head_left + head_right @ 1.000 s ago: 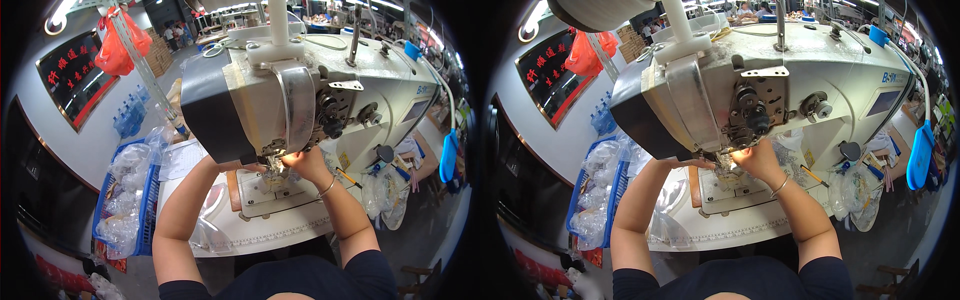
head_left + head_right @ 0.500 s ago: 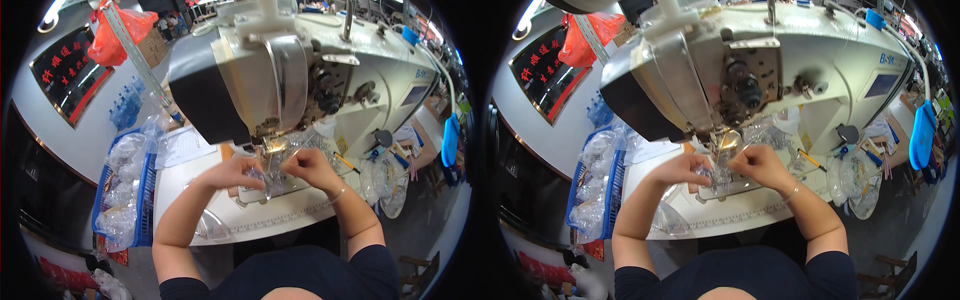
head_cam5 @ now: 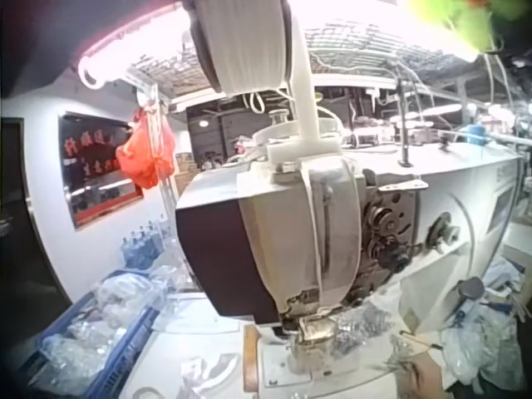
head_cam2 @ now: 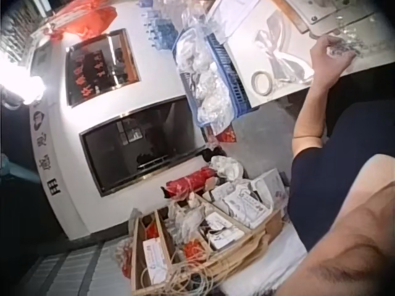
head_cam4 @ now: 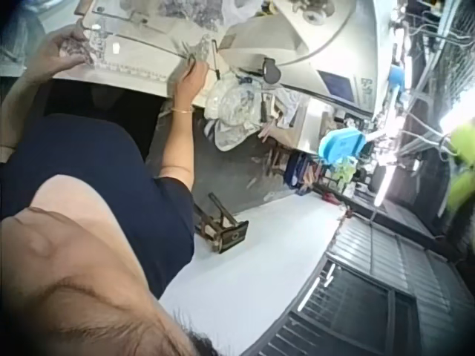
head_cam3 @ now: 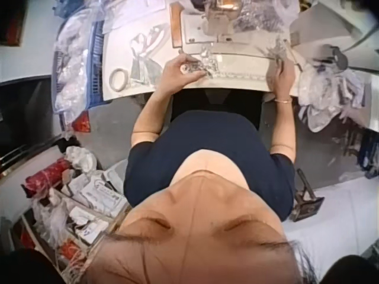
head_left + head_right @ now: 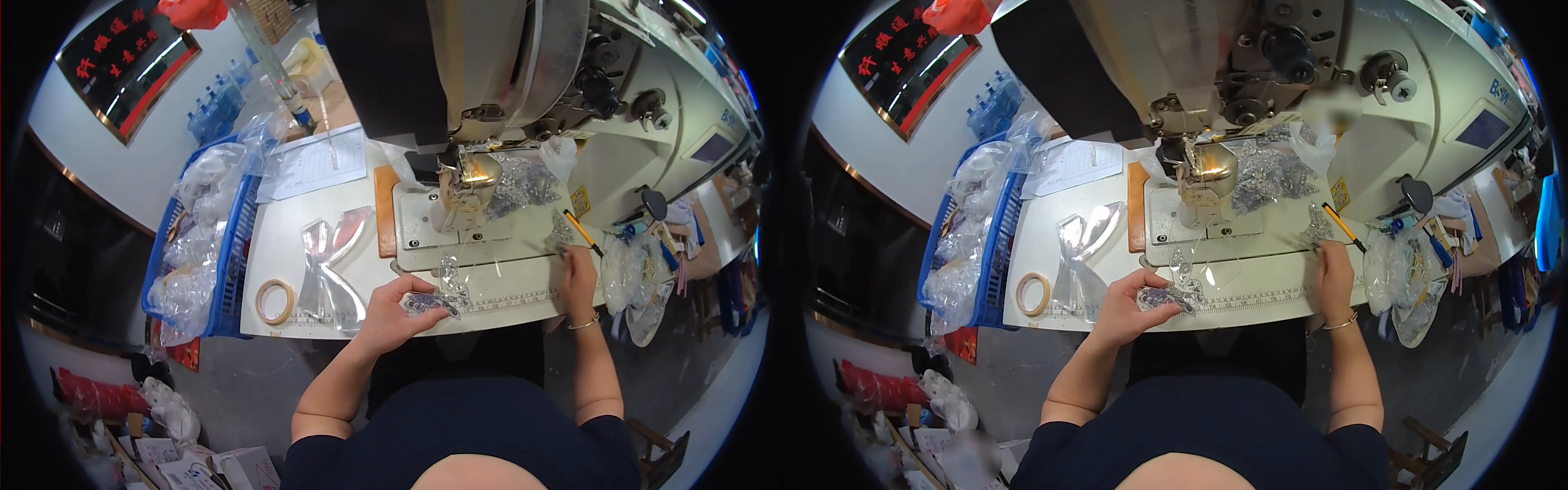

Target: The person prepares a small, shiny, silver decorative piece by arranging it on a sewing machine table. They then use the sewing machine to stitch the decoration, followed by trimming excess threads with scissors. The person handles the finished piece and places it on the table.

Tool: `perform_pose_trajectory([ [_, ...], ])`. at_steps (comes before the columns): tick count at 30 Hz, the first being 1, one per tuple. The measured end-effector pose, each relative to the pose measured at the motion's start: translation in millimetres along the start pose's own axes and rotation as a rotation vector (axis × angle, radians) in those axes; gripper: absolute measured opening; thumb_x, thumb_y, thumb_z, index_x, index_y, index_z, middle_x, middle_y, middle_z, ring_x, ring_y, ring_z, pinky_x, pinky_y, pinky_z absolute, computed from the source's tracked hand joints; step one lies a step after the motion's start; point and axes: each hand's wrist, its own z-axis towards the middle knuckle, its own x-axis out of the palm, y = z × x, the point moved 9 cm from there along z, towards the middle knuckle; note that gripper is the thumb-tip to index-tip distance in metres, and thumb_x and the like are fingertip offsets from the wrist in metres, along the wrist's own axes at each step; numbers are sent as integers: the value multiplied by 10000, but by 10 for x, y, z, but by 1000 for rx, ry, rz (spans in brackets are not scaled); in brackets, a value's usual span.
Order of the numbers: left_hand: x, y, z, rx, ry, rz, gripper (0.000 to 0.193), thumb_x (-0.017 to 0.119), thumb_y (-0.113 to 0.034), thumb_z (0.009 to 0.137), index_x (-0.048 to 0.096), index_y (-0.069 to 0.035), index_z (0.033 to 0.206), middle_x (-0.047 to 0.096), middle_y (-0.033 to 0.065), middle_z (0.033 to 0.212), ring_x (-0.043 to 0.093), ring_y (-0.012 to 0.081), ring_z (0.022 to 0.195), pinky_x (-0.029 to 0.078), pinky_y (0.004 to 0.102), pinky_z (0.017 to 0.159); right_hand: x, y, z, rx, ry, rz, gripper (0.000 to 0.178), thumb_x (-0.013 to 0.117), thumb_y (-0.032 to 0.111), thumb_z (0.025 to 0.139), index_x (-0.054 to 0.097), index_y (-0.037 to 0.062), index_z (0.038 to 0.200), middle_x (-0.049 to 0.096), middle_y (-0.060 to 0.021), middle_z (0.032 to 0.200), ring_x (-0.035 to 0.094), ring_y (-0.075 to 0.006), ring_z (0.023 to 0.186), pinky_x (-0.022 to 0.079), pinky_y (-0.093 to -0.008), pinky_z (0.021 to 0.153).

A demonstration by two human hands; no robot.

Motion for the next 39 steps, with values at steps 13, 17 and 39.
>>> perform_pose_trajectory([
  [13,-55,-159,-134,21,-70,93,341,789,-153,668,606,13,903,654,61,831,591,99,781,478,243,714,482,1852,-154,-452,183,190,279,756,157,671,690,123,940,572,-27,793,559,-177,666,452,-282,545],
  [17,-47,-77,-156,-9,-66,59,342,790,-154,665,607,12,902,656,65,840,593,99,785,479,244,717,502,1806,-149,-402,226,245,255,754,154,675,692,124,920,578,-23,790,563,-176,653,454,-276,546],
  [39,87,117,-237,-52,117,-398,353,744,-81,702,563,24,987,636,95,946,600,134,853,470,303,822,622,1137,-70,72,261,834,569,749,247,717,533,69,1212,519,-44,1047,504,-95,714,421,-226,602],
])
